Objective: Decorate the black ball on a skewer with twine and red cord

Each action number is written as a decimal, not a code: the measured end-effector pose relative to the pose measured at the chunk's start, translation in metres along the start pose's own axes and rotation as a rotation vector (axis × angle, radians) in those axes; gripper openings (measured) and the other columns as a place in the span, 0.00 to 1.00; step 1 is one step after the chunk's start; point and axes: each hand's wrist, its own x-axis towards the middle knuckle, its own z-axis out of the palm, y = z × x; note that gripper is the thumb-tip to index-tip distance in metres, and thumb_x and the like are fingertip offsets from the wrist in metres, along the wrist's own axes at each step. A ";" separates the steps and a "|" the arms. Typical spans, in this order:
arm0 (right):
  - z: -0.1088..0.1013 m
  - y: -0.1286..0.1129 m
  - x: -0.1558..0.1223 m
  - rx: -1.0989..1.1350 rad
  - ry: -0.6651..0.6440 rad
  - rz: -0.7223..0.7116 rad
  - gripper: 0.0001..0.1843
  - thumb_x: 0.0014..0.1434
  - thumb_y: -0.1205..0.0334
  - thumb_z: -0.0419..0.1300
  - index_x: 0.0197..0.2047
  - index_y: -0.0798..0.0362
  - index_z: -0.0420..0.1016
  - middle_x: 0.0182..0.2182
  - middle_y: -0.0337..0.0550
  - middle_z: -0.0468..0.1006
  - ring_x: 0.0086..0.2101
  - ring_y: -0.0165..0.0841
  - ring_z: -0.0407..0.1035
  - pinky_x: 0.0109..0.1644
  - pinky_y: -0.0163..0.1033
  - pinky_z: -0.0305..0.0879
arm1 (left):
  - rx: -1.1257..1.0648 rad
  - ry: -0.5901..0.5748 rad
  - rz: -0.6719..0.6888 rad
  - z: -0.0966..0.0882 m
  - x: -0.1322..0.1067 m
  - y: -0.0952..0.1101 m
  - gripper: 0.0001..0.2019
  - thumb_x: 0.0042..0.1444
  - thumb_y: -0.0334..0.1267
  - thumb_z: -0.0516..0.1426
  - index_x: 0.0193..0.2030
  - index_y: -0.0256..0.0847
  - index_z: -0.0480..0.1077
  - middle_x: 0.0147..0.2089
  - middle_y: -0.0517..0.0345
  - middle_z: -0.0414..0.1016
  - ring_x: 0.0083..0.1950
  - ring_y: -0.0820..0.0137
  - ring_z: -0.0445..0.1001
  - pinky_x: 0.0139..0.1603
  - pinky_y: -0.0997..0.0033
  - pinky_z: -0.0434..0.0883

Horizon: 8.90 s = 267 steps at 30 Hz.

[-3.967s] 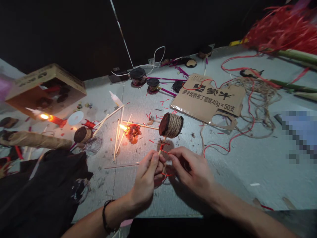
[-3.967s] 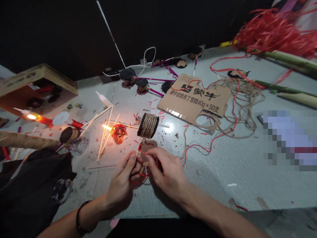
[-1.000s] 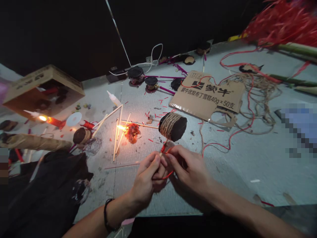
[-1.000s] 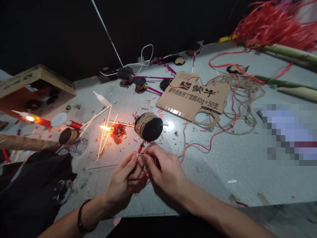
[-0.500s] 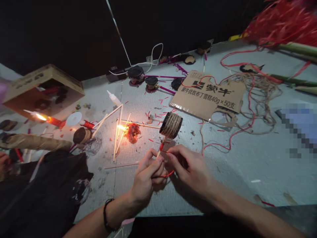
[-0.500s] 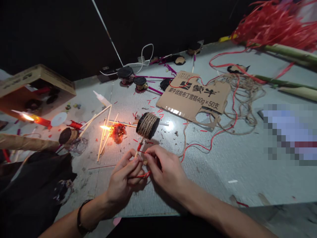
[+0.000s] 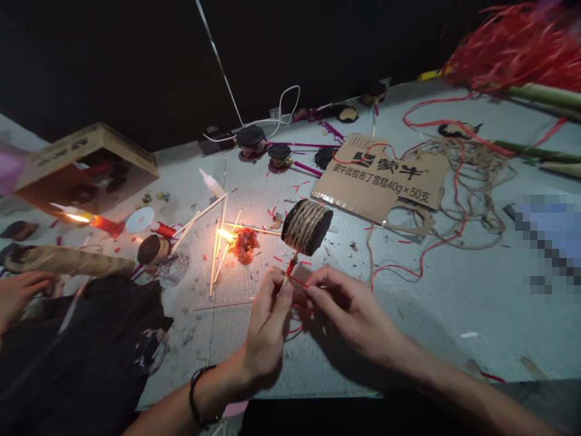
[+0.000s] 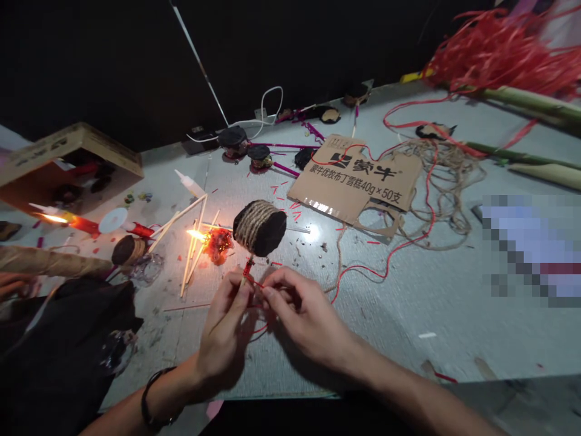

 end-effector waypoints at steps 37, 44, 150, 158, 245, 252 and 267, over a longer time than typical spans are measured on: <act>-0.002 -0.001 -0.001 0.107 -0.090 0.013 0.17 0.78 0.42 0.56 0.45 0.47 0.68 0.23 0.27 0.66 0.21 0.27 0.56 0.25 0.34 0.54 | -0.313 -0.114 -0.186 -0.003 0.028 0.009 0.23 0.61 0.51 0.73 0.29 0.37 0.72 0.29 0.62 0.68 0.29 0.75 0.66 0.29 0.76 0.66; 0.000 -0.002 -0.002 0.137 -0.072 0.028 0.17 0.78 0.43 0.57 0.46 0.47 0.67 0.22 0.26 0.62 0.22 0.27 0.54 0.25 0.33 0.51 | -0.350 -0.059 -0.176 -0.004 0.026 0.008 0.20 0.58 0.50 0.76 0.33 0.35 0.79 0.29 0.62 0.69 0.31 0.76 0.65 0.35 0.78 0.69; -0.004 0.008 0.002 -0.059 0.126 0.009 0.11 0.77 0.50 0.58 0.45 0.49 0.73 0.34 0.42 0.81 0.35 0.36 0.76 0.41 0.40 0.72 | -0.396 -0.237 -0.301 -0.005 0.006 0.010 0.16 0.70 0.50 0.63 0.39 0.38 0.71 0.21 0.76 0.45 0.18 0.81 0.38 0.19 0.81 0.52; -0.004 0.008 0.002 -0.065 0.130 0.009 0.13 0.77 0.50 0.58 0.42 0.49 0.72 0.29 0.36 0.72 0.29 0.31 0.65 0.33 0.37 0.63 | -0.372 -0.207 -0.242 -0.003 0.005 0.009 0.13 0.73 0.43 0.63 0.41 0.45 0.62 0.22 0.77 0.48 0.18 0.81 0.38 0.19 0.83 0.51; -0.002 0.005 0.007 -0.184 0.093 0.012 0.10 0.76 0.55 0.57 0.40 0.48 0.70 0.30 0.41 0.81 0.30 0.34 0.73 0.35 0.40 0.66 | -0.498 -0.445 -0.390 -0.006 0.003 -0.003 0.17 0.80 0.51 0.53 0.42 0.42 0.69 0.19 0.77 0.45 0.15 0.80 0.38 0.18 0.83 0.54; -0.001 0.004 0.008 -0.043 0.057 0.055 0.11 0.73 0.52 0.61 0.41 0.49 0.71 0.33 0.42 0.83 0.33 0.35 0.76 0.38 0.40 0.72 | -0.501 -0.498 -0.355 -0.005 0.001 -0.005 0.17 0.82 0.50 0.50 0.44 0.42 0.70 0.20 0.77 0.45 0.15 0.80 0.38 0.18 0.83 0.54; -0.003 0.006 0.007 -0.036 0.038 0.111 0.12 0.74 0.51 0.61 0.42 0.49 0.74 0.31 0.40 0.80 0.32 0.34 0.74 0.35 0.39 0.69 | -0.368 -0.399 -0.253 -0.006 0.000 -0.015 0.17 0.81 0.49 0.51 0.43 0.41 0.69 0.19 0.76 0.45 0.16 0.79 0.39 0.16 0.84 0.50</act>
